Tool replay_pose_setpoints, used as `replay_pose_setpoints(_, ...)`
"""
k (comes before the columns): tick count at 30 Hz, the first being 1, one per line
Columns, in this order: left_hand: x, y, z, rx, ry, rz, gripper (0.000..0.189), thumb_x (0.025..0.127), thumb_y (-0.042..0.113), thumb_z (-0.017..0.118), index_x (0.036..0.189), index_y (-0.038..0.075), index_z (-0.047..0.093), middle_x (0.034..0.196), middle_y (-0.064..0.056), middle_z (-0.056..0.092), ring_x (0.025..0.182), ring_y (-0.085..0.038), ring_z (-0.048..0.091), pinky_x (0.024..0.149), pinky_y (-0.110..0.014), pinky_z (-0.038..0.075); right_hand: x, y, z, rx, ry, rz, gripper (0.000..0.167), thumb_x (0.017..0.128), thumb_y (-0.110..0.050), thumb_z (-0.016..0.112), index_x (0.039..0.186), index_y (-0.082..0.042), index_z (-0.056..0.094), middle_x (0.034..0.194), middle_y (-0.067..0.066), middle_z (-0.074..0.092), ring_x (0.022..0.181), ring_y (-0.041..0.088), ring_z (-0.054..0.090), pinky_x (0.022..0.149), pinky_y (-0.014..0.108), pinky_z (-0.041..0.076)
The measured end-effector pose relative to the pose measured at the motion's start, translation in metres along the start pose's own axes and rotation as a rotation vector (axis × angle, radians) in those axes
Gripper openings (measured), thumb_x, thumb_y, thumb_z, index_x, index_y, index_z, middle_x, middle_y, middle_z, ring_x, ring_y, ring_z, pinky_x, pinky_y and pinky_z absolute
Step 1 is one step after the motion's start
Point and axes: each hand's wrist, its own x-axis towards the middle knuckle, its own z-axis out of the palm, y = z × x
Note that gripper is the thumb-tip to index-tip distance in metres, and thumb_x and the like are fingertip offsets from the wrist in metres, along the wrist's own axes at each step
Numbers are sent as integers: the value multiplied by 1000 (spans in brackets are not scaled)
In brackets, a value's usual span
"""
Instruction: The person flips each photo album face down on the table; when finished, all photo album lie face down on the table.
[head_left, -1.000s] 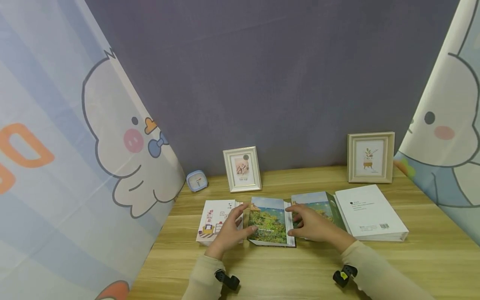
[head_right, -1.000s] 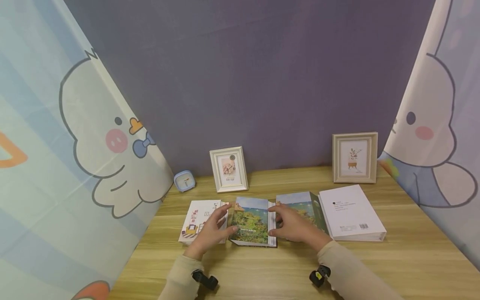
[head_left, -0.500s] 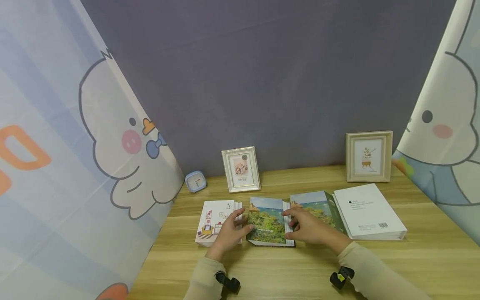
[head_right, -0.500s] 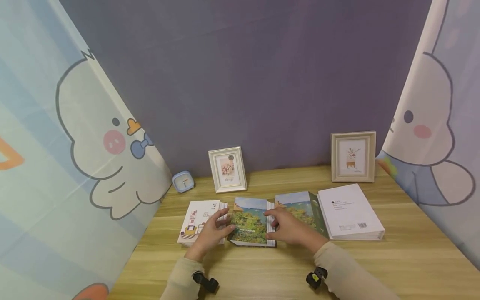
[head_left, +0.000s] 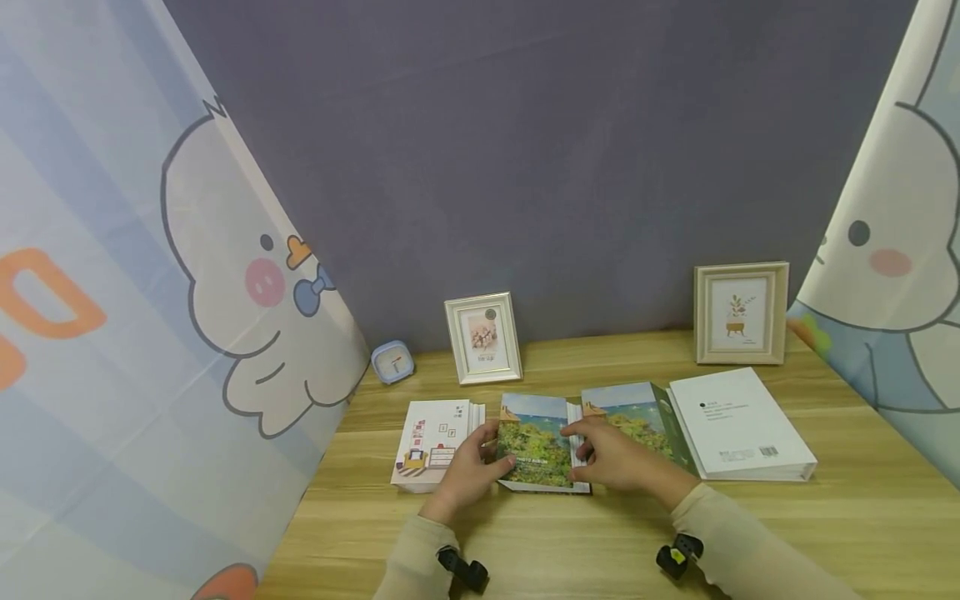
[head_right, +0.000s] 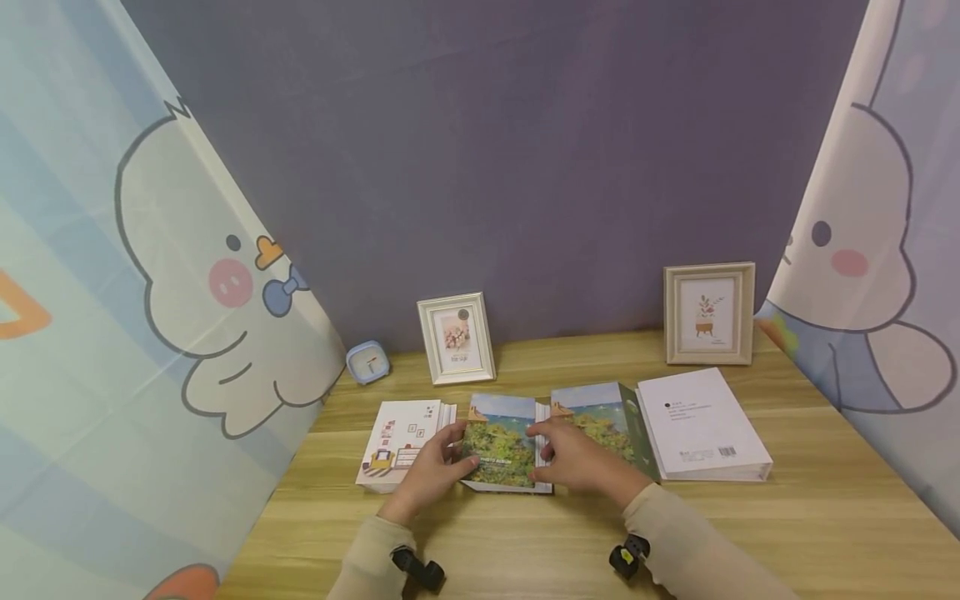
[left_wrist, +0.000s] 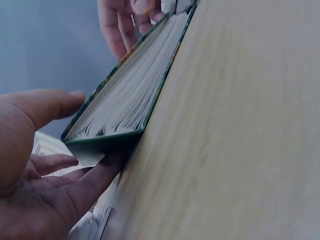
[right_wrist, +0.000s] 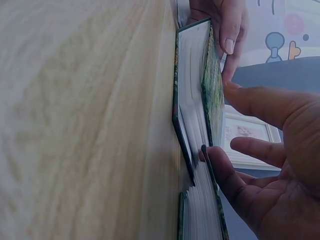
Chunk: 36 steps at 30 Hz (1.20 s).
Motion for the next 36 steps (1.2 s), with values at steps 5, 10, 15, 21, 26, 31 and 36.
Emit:
replay_pose_setpoints(5,-2,2,2,2,-1,-2,79,101,28,73,163,1,31,154,-27,46,140,-46,47,114,-59,41,2,0,3,-39,17,-35,62,88,-23,88,140,-1,62,128,13,60,98,20,65,73,33,57)
replay_pose_setpoints(10,-4,2,5,-24,9,-14,78,101,25,73,164,3,31,155,-27,46,140,-47,46,114,-60,40,3,0,7,-70,20,-36,57,88,-21,88,137,-4,64,123,9,62,97,19,64,73,34,57)
replay_pose_setpoints(15,-6,2,8,-38,35,-24,77,101,25,73,164,6,33,157,-24,45,139,-46,48,112,-60,42,4,1,9,-83,15,-50,52,88,-20,88,133,-7,67,123,8,62,97,19,64,73,34,57)
replay_pose_setpoints(21,-5,2,10,-76,77,-6,74,100,24,74,162,9,38,159,-19,45,137,-44,49,110,-61,44,4,0,9,-94,13,-58,49,88,-20,88,131,-9,68,125,8,60,97,20,65,74,33,57)
replay_pose_setpoints(26,-3,4,12,-111,98,0,71,100,24,74,161,10,40,157,-20,46,135,-42,52,108,-57,47,4,-2,8,-140,18,-58,47,88,-22,87,130,-11,70,128,6,59,97,17,64,76,34,57)
replay_pose_setpoints(31,-2,5,13,-218,88,-16,71,102,21,72,162,13,37,161,-18,40,126,-38,61,86,-41,58,3,-2,8,-136,22,-67,47,89,-25,87,130,-11,70,136,10,57,99,18,65,78,37,58)
replay_pose_setpoints(36,-2,3,14,-285,67,-10,71,103,18,70,164,14,32,162,-17,35,126,-37,61,71,-28,57,3,-2,9,-138,22,-65,48,89,-25,87,132,-12,69,140,13,56,101,19,66,80,38,58)
